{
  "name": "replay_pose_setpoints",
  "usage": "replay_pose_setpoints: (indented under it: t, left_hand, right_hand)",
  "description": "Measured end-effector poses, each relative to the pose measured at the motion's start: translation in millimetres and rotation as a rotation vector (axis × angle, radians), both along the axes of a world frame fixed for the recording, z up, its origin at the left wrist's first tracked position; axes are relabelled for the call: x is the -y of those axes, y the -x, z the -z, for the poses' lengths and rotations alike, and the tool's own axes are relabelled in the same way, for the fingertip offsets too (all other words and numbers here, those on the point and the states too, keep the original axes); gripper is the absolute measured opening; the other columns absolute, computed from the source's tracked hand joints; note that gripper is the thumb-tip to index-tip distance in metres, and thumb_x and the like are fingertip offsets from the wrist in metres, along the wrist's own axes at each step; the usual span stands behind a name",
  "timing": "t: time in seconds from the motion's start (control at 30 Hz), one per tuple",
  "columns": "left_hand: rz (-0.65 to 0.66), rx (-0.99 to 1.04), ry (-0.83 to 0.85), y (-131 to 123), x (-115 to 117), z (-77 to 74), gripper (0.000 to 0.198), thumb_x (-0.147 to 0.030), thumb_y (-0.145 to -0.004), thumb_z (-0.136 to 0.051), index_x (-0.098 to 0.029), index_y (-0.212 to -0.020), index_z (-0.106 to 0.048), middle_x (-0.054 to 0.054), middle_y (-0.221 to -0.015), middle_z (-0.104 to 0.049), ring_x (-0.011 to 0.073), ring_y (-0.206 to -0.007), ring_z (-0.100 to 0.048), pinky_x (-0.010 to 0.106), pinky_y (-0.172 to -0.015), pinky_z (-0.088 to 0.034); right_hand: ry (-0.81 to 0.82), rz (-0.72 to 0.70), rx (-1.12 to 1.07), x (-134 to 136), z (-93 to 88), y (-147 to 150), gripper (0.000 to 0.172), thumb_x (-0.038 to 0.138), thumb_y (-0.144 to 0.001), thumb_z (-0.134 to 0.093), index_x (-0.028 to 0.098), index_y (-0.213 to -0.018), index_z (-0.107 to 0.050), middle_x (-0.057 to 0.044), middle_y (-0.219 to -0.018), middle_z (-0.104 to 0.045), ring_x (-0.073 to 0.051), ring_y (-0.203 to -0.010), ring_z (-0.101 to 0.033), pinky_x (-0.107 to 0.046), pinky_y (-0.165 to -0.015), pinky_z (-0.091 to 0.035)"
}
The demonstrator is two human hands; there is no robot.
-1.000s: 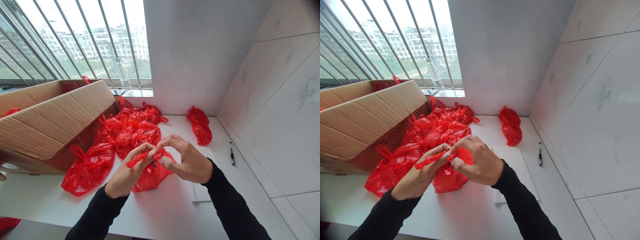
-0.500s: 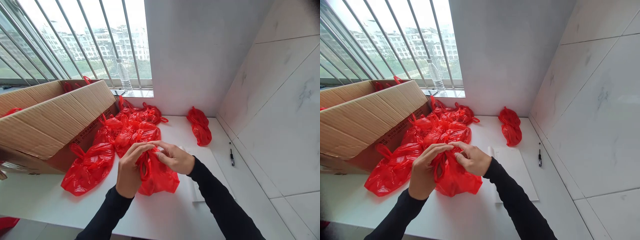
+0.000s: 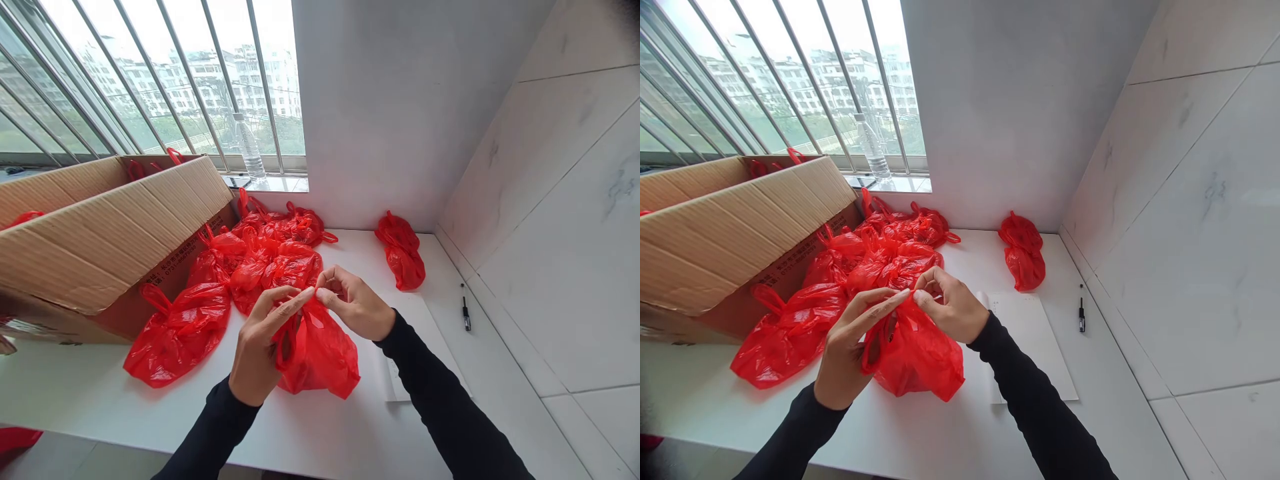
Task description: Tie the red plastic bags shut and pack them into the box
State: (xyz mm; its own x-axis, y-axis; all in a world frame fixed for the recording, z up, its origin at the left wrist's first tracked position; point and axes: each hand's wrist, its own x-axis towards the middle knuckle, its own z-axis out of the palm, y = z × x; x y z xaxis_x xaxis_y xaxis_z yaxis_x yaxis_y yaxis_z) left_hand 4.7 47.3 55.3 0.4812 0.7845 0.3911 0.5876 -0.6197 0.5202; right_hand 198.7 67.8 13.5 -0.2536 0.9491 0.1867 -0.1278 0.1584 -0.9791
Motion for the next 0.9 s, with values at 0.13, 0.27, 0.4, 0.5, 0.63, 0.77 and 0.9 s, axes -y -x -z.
replay_pose_setpoints:
  t: [0.13,0.27,0.4,0.5,0.63,0.77,0.9]
  left_hand:
    - [-0.042,0.039,0.005,0.4,5.7,0.7,0.044,-0.009,-0.090,-0.055,-0.032,-0.127,-0.061,0.004,-0.121,-0.057,0.0184,-0.114,-0.057,0.032,-0.094,-0.049]
    - [-0.088,0.061,0.023,7.5,12.5,6.7,0.045,-0.013,-0.095,-0.048,-0.033,-0.134,-0.056,0.004,-0.133,-0.056,0.0204,-0.127,-0.049,0.038,-0.106,-0.042]
    - [-0.169,0.070,0.085,16.5,16.2,11.9,0.043,-0.017,-0.096,-0.047,-0.032,-0.137,-0.053,0.005,-0.131,-0.056,0.0208,-0.123,-0.052,0.037,-0.105,-0.042]
    - [-0.179,0.026,0.096,16.8,15.5,8.9,0.045,-0.021,-0.092,-0.057,-0.028,-0.136,-0.053,0.005,-0.115,-0.061,0.0204,-0.108,-0.057,0.035,-0.095,-0.046]
    - [-0.119,-0.044,0.091,11.8,11.8,3.0,0.036,-0.015,-0.086,-0.061,-0.023,-0.121,-0.060,0.004,-0.097,-0.062,0.0181,-0.088,-0.059,0.030,-0.077,-0.049]
    - [-0.139,0.017,0.019,9.6,10.3,3.1,0.028,-0.010,-0.083,-0.061,-0.020,-0.109,-0.062,0.004,-0.093,-0.064,0.0179,-0.085,-0.061,0.030,-0.073,-0.049]
    - [-0.179,0.091,-0.026,11.1,10.3,7.5,0.032,-0.011,-0.082,-0.065,-0.022,-0.112,-0.061,0.004,-0.099,-0.066,0.0188,-0.090,-0.063,0.031,-0.078,-0.050]
  right_hand:
    - [0.011,0.047,-0.007,-1.3,1.5,-1.0,0.011,0.027,-0.090,-0.056,0.020,-0.098,-0.057,0.000,-0.088,-0.058,-0.014,-0.083,-0.057,-0.029,-0.078,-0.049]
    - [0.002,0.031,0.024,-1.1,1.2,-3.1,0.021,0.022,-0.089,-0.055,0.019,-0.107,-0.063,-0.003,-0.099,-0.064,-0.015,-0.093,-0.060,-0.033,-0.089,-0.049]
    - [-0.003,0.005,0.048,-0.5,0.2,-3.1,0.021,0.019,-0.086,-0.058,0.019,-0.105,-0.066,-0.004,-0.102,-0.066,-0.016,-0.095,-0.061,-0.033,-0.089,-0.049]
    - [-0.021,-0.010,0.061,0.9,-1.0,-0.8,0.019,0.023,-0.087,-0.060,0.019,-0.105,-0.067,-0.003,-0.094,-0.065,-0.015,-0.086,-0.060,-0.031,-0.080,-0.050]
    - [-0.026,-0.015,0.074,3.1,-2.3,1.7,0.020,0.028,-0.088,-0.061,0.020,-0.106,-0.066,-0.001,-0.088,-0.063,-0.014,-0.080,-0.058,-0.028,-0.074,-0.049]
    - [-0.009,-0.031,0.092,3.1,0.3,-1.2,0.026,0.037,-0.089,-0.062,0.021,-0.110,-0.065,-0.002,-0.091,-0.063,-0.014,-0.082,-0.059,-0.029,-0.074,-0.049]
    - [0.058,-0.138,0.075,1.4,6.5,-2.6,0.037,0.048,-0.092,-0.056,0.021,-0.118,-0.062,-0.001,-0.085,-0.061,-0.012,-0.069,-0.055,-0.029,-0.067,-0.050]
